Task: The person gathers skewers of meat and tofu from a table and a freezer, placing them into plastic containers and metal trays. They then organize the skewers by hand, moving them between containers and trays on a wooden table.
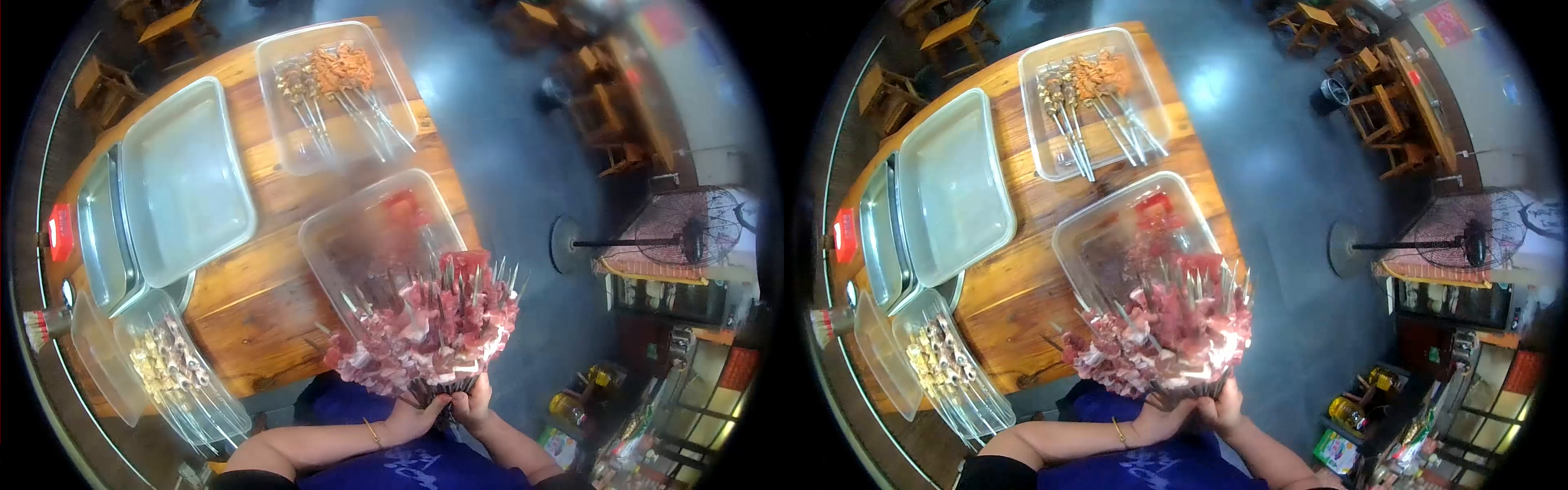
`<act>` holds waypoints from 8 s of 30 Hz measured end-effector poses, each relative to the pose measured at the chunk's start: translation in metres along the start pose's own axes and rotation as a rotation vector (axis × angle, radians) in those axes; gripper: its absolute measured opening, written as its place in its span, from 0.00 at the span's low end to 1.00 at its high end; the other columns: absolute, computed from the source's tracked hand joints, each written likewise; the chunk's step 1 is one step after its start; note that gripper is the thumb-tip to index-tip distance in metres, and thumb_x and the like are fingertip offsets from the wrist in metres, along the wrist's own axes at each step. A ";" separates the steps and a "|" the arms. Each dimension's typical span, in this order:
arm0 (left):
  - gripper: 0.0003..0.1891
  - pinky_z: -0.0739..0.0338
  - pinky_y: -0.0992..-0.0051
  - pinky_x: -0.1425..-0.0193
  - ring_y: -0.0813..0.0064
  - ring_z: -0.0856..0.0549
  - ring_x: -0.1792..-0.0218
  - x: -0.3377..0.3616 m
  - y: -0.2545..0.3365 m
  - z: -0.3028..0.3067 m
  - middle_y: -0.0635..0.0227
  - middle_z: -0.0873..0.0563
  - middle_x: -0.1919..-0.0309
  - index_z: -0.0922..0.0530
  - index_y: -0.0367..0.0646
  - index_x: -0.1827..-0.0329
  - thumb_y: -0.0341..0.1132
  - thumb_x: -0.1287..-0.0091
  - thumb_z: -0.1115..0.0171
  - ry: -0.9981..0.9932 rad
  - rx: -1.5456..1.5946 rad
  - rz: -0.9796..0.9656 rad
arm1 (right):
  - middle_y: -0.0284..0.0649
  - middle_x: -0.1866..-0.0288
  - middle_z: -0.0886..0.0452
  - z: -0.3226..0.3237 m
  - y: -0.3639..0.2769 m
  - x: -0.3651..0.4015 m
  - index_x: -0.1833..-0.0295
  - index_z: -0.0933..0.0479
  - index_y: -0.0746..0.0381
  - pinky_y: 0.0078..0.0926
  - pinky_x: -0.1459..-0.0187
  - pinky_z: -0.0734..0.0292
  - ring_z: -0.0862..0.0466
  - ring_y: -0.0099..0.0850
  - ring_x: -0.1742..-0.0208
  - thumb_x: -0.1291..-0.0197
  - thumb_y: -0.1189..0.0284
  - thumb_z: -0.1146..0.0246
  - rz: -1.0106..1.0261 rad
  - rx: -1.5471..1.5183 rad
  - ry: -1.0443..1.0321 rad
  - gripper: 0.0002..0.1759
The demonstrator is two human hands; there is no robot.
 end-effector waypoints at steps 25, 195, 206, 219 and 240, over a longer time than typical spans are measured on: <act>0.14 0.23 0.71 0.49 0.73 0.17 0.54 0.002 0.028 -0.001 0.62 0.15 0.56 0.22 0.36 0.48 0.31 0.34 0.41 0.077 0.201 0.233 | 0.47 0.52 0.20 -0.009 -0.041 -0.024 0.38 0.33 0.70 0.31 0.44 0.29 0.22 0.33 0.51 0.41 0.75 0.48 -0.291 0.156 -0.065 0.24; 0.31 0.45 0.64 0.25 0.54 0.38 0.28 -0.009 0.137 0.390 0.44 0.37 0.30 0.38 0.31 0.30 0.32 0.35 0.42 1.183 -0.790 -0.045 | 0.53 0.51 0.27 -0.279 -0.117 -0.384 0.44 0.34 0.64 0.46 0.48 0.26 0.23 0.52 0.50 0.48 0.70 0.34 0.401 0.394 -0.319 0.27; 0.21 0.30 0.73 0.36 0.71 0.22 0.43 -0.022 0.118 0.377 0.59 0.21 0.44 0.32 0.32 0.36 0.21 0.34 0.47 1.117 -0.153 -0.222 | 0.52 0.49 0.23 -0.268 -0.141 -0.410 0.50 0.30 0.65 0.45 0.50 0.23 0.20 0.52 0.48 0.49 0.73 0.36 0.173 0.491 -0.384 0.20; 0.13 0.25 0.78 0.70 0.81 0.23 0.74 -0.039 0.143 0.423 0.72 0.21 0.74 0.27 0.41 0.67 0.24 0.53 0.32 1.272 -0.576 0.033 | 0.49 0.59 0.17 -0.282 -0.129 -0.429 0.57 0.21 0.61 0.38 0.52 0.22 0.16 0.43 0.53 0.55 0.66 0.31 -0.035 0.282 -0.431 0.18; 0.04 0.32 0.81 0.74 0.87 0.30 0.76 -0.029 0.276 0.397 0.78 0.26 0.79 0.25 0.40 0.74 0.25 0.40 0.41 0.919 -0.760 -0.250 | 0.38 0.68 0.24 -0.195 -0.125 -0.378 0.34 0.36 0.68 0.18 0.81 0.30 0.28 0.21 0.80 0.40 0.63 0.41 -0.449 -0.461 -1.266 0.31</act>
Point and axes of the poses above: each hand's wrist, its own x-axis away from the middle knuckle, its own z-axis out of the back of the hand, y = z × x, the point moved 1 cm from there along -x, towards the middle knuckle
